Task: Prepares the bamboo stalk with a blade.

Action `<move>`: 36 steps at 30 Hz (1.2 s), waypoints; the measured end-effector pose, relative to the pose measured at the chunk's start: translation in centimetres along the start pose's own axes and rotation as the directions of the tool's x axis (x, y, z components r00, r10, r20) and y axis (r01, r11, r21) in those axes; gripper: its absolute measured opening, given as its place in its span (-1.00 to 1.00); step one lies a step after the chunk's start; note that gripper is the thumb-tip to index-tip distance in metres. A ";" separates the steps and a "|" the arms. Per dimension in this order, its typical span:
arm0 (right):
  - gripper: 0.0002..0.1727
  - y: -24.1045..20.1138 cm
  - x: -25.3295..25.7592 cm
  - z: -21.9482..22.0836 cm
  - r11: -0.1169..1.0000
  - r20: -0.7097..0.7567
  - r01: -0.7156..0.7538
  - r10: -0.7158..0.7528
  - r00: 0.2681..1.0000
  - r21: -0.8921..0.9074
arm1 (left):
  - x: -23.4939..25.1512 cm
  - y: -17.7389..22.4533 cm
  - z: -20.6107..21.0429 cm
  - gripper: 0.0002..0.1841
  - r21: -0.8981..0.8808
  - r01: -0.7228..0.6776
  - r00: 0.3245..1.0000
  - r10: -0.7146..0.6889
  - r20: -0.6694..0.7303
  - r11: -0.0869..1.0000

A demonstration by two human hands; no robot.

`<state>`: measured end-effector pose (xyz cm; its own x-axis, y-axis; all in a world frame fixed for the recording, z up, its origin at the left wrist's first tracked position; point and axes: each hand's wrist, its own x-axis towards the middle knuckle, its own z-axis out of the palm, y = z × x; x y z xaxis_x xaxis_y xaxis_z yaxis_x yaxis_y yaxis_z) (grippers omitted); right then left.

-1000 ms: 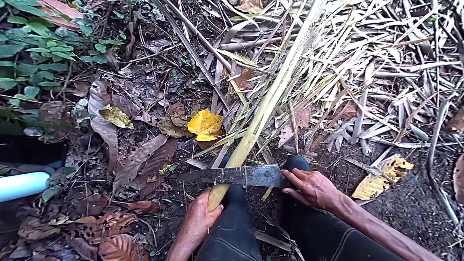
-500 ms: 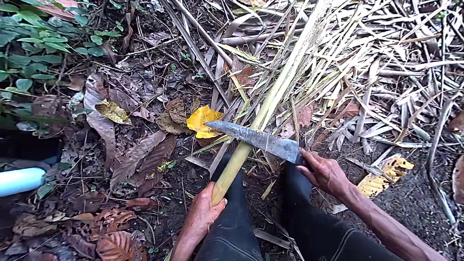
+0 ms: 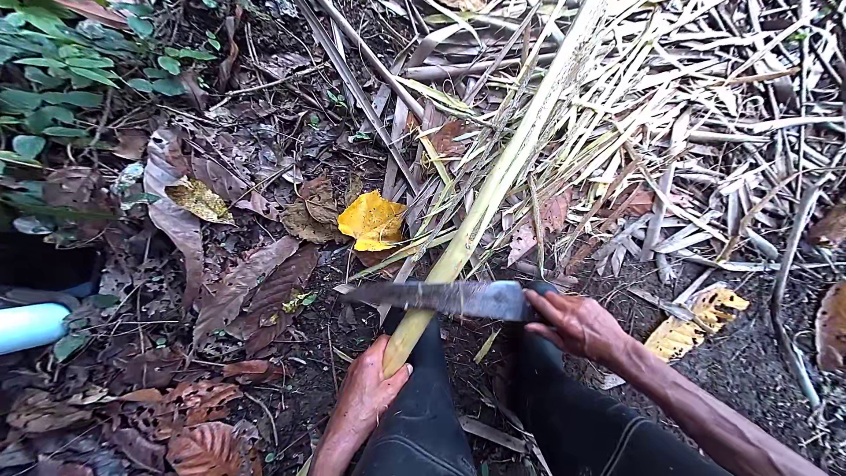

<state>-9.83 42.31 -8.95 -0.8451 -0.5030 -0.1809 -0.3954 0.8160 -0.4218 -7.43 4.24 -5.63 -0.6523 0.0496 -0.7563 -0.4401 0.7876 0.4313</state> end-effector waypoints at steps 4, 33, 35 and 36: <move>-0.37 4.5 1.3 -1.4 0.962 -0.131 -0.257 0.267 0.955 0.094 | 0.1 -0.1 -0.1 -0.52 -0.004 -0.004 1.000 0.004 0.016 1.000; -0.23 -2.2 1.8 -10.1 0.953 0.164 -0.168 0.214 0.963 -0.253 | 1.1 -0.3 0.8 -0.53 -0.062 0.032 0.998 -0.029 0.056 0.998; -0.23 -3.8 1.1 -9.6 0.968 0.214 -0.074 0.128 0.968 -0.241 | 1.1 -0.3 0.8 -0.53 -0.058 0.030 0.998 -0.026 0.060 0.998; -0.23 -4.6 0.9 -9.2 0.971 0.233 -0.044 0.100 0.967 -0.233 | 1.1 -0.4 0.9 -0.53 -0.060 0.026 0.998 -0.023 0.059 0.998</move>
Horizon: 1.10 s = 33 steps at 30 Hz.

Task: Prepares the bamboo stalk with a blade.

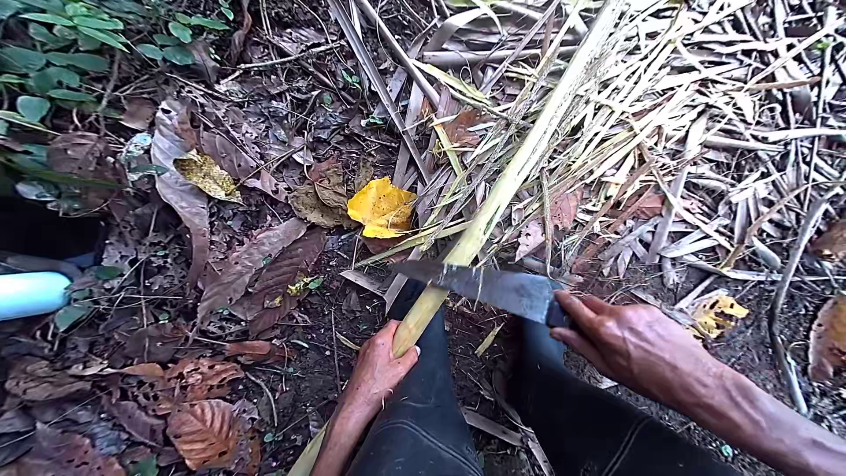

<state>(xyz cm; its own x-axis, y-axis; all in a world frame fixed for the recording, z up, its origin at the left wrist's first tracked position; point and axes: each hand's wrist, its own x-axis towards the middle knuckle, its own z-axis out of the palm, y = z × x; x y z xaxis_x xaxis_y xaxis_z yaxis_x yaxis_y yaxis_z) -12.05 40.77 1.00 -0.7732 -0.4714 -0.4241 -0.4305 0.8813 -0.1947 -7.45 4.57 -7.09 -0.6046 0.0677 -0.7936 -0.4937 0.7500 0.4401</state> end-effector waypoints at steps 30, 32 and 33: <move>-0.55 8.7 3.1 4.5 0.331 -0.043 -0.043 0.249 0.967 0.943 | -3.6 0.0 -2.2 -0.53 0.018 -0.038 0.993 0.040 -0.111 0.999; -0.68 8.5 3.4 3.2 0.405 -0.064 -0.043 0.247 0.967 0.913 | -3.6 0.0 -2.2 -0.53 0.023 -0.031 0.994 0.033 -0.107 0.999; -0.70 8.7 3.6 2.7 0.395 -0.049 -0.050 0.237 0.970 0.917 | -3.6 0.0 -2.1 -0.53 0.022 -0.033 0.994 0.035 -0.107 0.999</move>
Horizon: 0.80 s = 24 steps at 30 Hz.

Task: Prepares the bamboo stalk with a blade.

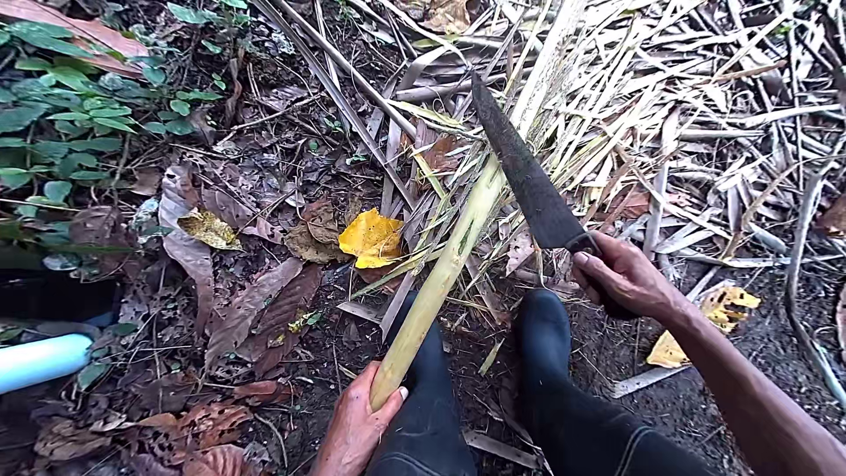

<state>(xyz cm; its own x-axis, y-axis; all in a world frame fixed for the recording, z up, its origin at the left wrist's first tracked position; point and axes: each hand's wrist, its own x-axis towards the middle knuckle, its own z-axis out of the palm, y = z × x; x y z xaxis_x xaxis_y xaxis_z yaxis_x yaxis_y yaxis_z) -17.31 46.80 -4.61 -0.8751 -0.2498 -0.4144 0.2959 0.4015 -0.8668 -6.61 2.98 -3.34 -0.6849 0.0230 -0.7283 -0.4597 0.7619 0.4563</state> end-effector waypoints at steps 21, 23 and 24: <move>-0.65 -0.9 1.8 -3.8 0.976 0.220 -0.120 0.159 0.962 -0.182 | 0.1 -1.0 1.3 -0.52 -0.027 -0.016 1.000 0.016 -0.003 1.000; -0.59 0.0 2.3 -4.1 0.983 0.155 -0.127 0.148 0.977 -0.136 | -0.1 -1.0 1.3 -0.51 -0.022 -0.010 1.000 0.010 -0.009 1.000; -0.59 0.1 2.4 -3.9 0.984 0.123 -0.133 0.147 0.981 -0.117 | 0.0 -0.9 1.3 -0.52 -0.023 -0.005 1.000 0.005 -0.007 1.000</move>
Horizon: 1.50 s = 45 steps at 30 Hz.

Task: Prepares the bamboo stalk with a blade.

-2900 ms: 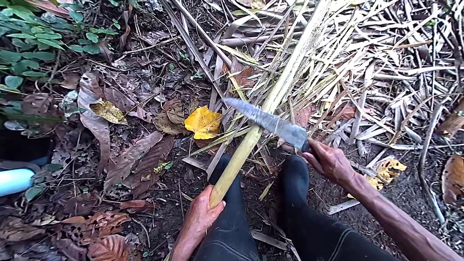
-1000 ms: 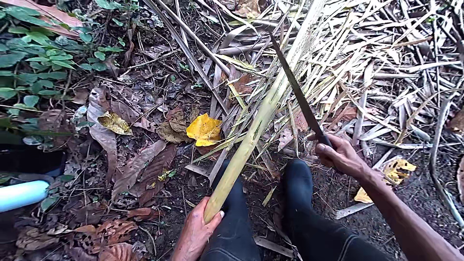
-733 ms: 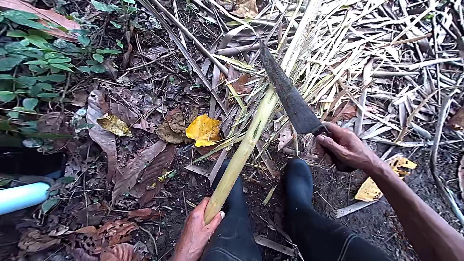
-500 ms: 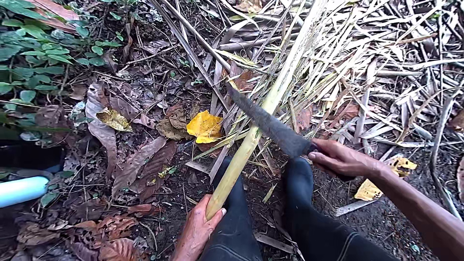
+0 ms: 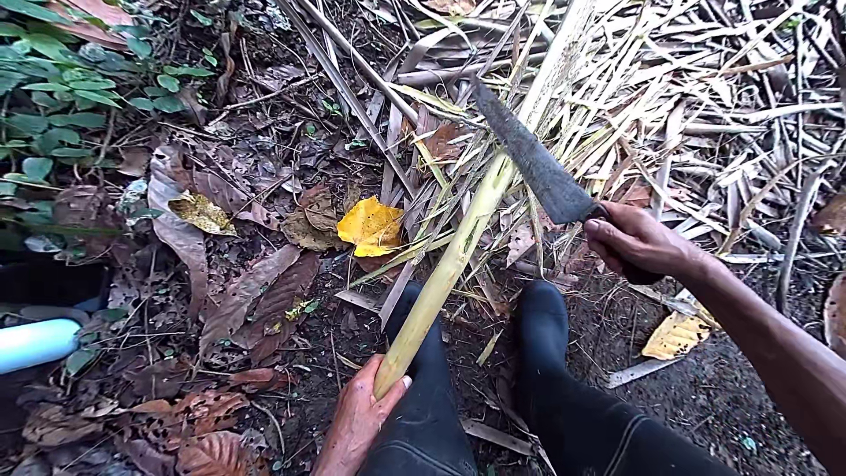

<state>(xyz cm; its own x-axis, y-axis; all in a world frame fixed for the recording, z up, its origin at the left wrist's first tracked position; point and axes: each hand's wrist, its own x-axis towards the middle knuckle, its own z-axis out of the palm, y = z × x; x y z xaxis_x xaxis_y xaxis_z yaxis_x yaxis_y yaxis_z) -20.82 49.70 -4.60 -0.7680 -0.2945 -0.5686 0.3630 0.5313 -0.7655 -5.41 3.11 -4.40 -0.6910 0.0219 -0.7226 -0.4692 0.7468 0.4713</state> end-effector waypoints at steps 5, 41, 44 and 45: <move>-0.62 -0.3 -1.0 2.5 0.997 0.292 0.071 -0.058 0.955 -0.036 | 0.3 -0.1 -0.3 -0.54 -0.008 0.001 1.000 -0.001 0.001 1.000; -0.52 2.2 -1.3 9.7 0.985 0.238 0.160 -0.170 0.956 0.060 | 0.2 0.0 -0.3 -0.53 -0.015 -0.009 1.000 0.009 -0.007 1.000; -0.55 3.8 -0.5 6.9 0.989 -0.008 0.090 -0.090 0.996 0.117 | 0.4 0.0 -0.3 -0.53 -0.020 0.006 1.000 -0.006 0.010 1.000; -0.55 4.2 -0.1 6.4 0.990 -0.049 0.074 -0.068 0.996 0.122 | 0.4 0.1 -0.3 -0.53 -0.023 0.012 1.000 -0.011 0.015 1.000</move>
<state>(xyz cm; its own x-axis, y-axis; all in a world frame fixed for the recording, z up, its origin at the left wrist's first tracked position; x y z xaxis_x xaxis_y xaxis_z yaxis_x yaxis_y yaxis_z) -15.80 46.85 -9.72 -0.8158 -0.2910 -0.4997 0.3671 0.4070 -0.8364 -5.91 3.01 -4.45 -0.6775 0.0232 -0.7351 -0.4897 0.7316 0.4744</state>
